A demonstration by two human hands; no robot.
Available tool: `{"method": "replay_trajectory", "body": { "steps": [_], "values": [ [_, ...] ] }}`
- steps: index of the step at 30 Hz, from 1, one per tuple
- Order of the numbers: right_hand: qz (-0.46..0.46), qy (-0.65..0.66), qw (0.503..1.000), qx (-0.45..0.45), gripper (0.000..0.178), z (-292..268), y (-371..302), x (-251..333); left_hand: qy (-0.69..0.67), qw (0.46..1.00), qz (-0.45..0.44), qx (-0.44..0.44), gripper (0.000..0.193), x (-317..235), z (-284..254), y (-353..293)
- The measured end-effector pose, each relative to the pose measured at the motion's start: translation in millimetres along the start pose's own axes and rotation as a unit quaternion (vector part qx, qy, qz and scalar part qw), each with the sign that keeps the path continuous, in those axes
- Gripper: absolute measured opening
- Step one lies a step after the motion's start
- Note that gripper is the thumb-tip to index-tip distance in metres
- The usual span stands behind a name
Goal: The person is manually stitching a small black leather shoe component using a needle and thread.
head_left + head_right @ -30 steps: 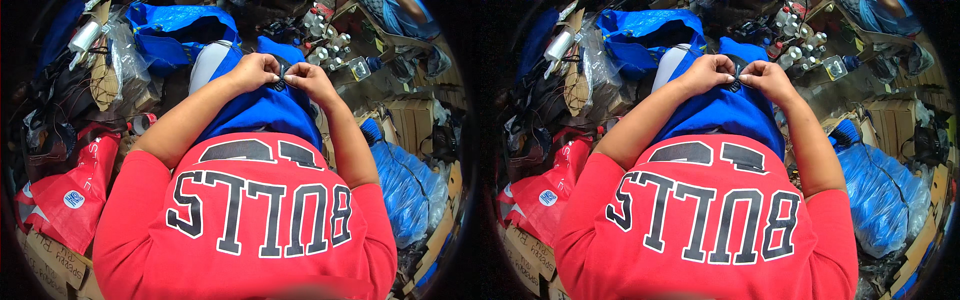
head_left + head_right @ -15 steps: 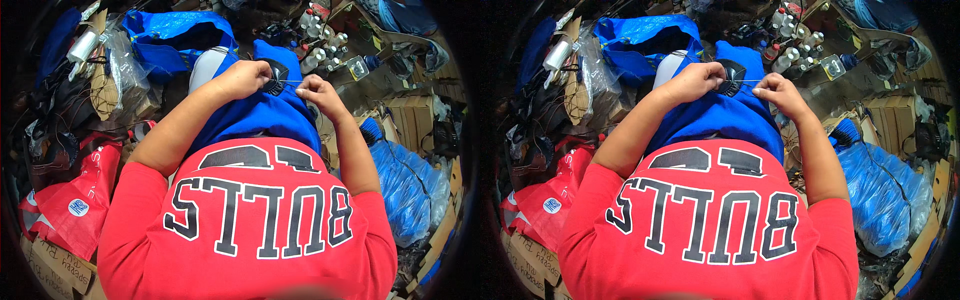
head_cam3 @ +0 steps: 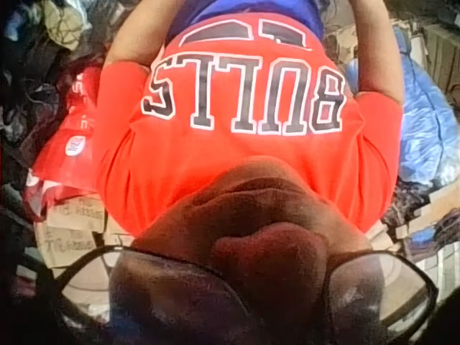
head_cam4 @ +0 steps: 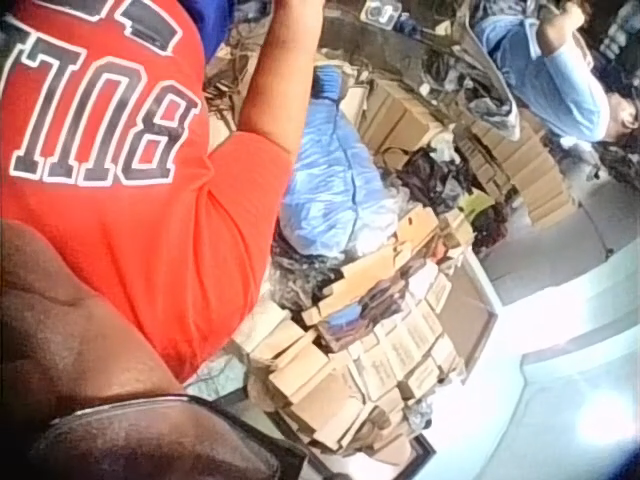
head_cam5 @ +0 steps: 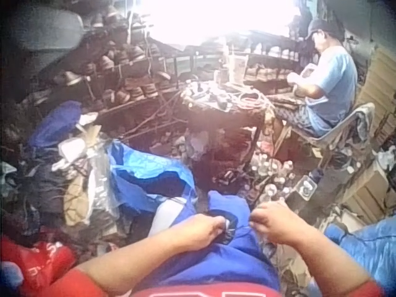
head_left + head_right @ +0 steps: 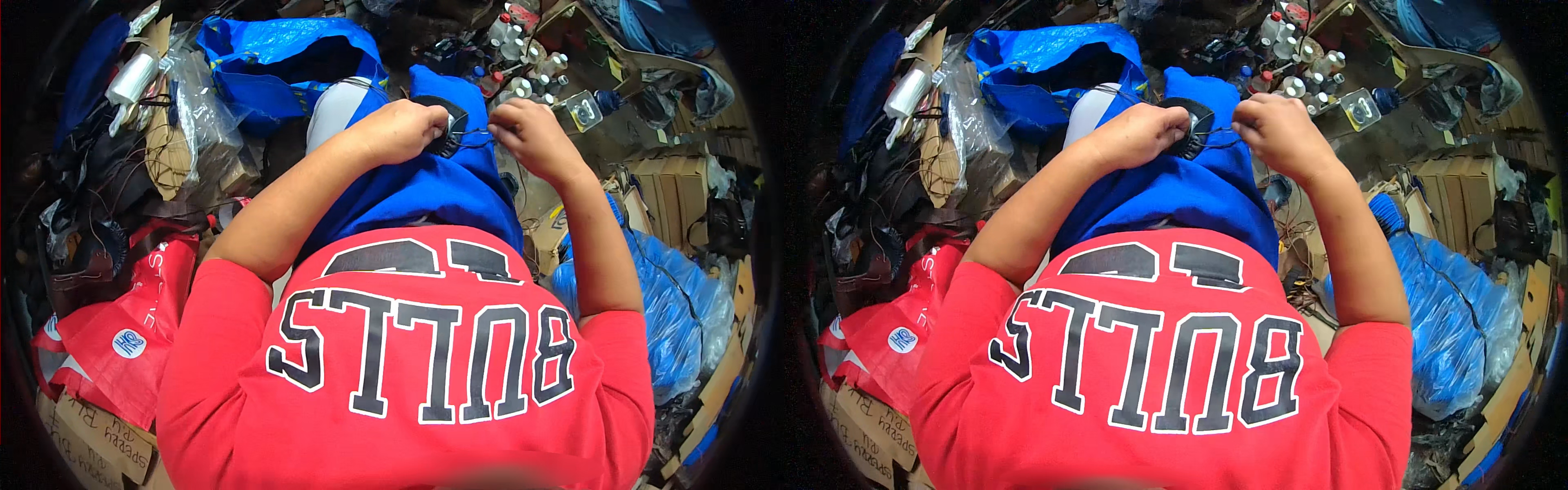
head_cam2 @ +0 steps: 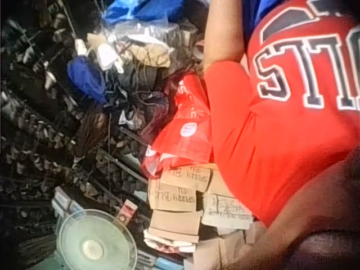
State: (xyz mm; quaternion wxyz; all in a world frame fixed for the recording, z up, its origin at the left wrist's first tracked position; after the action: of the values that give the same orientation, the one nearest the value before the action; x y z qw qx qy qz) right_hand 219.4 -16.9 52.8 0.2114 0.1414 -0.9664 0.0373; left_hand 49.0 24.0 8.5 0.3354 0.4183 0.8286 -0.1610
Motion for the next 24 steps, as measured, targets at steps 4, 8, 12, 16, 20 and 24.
{"method": "replay_trajectory", "body": {
  "steps": [4, 8, 12, 16, 20, 24],
  "values": [
    [-0.060, -0.050, 0.996, 0.045, 0.019, 5, 4, 18, 0.016, 1.000, 0.019, 0.002, 0.013, 2, 2, 0],
    [-0.013, 0.003, 1.000, 0.010, 0.020, -28, 5, 5, 0.013, 1.000, 0.017, -0.007, 0.013, 0, -1, 0],
    [-0.089, -0.139, 0.985, 0.050, 0.012, 0, 3, 33, 0.015, 0.999, 0.027, -0.008, 0.013, 3, 2, 2],
    [-0.052, -0.199, 0.973, 0.103, 0.010, 25, 11, 33, 0.015, 1.000, 0.023, 0.000, 0.012, 2, 3, 1],
    [-0.100, -0.162, 0.976, -0.108, 0.017, 7, 5, 38, -0.019, 0.999, 0.024, -0.023, 0.011, 7, 2, -8],
    [-0.126, -0.224, 0.962, -0.091, 0.020, 3, -1, 33, 0.000, 0.998, 0.048, -0.044, 0.011, 3, 3, -8]
  ]
}}
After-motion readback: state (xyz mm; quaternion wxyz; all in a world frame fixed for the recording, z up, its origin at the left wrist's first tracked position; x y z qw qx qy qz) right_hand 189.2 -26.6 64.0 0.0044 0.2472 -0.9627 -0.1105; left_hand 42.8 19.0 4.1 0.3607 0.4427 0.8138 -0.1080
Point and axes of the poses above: each hand's wrist, its own y-axis towards the middle knuckle, its own z-axis out of the palm, x = y × z, the point moved 5 cm from there along y, towards the middle knuckle, and after that the axes turned 2 degrees about -x, right-handed, at the moved point
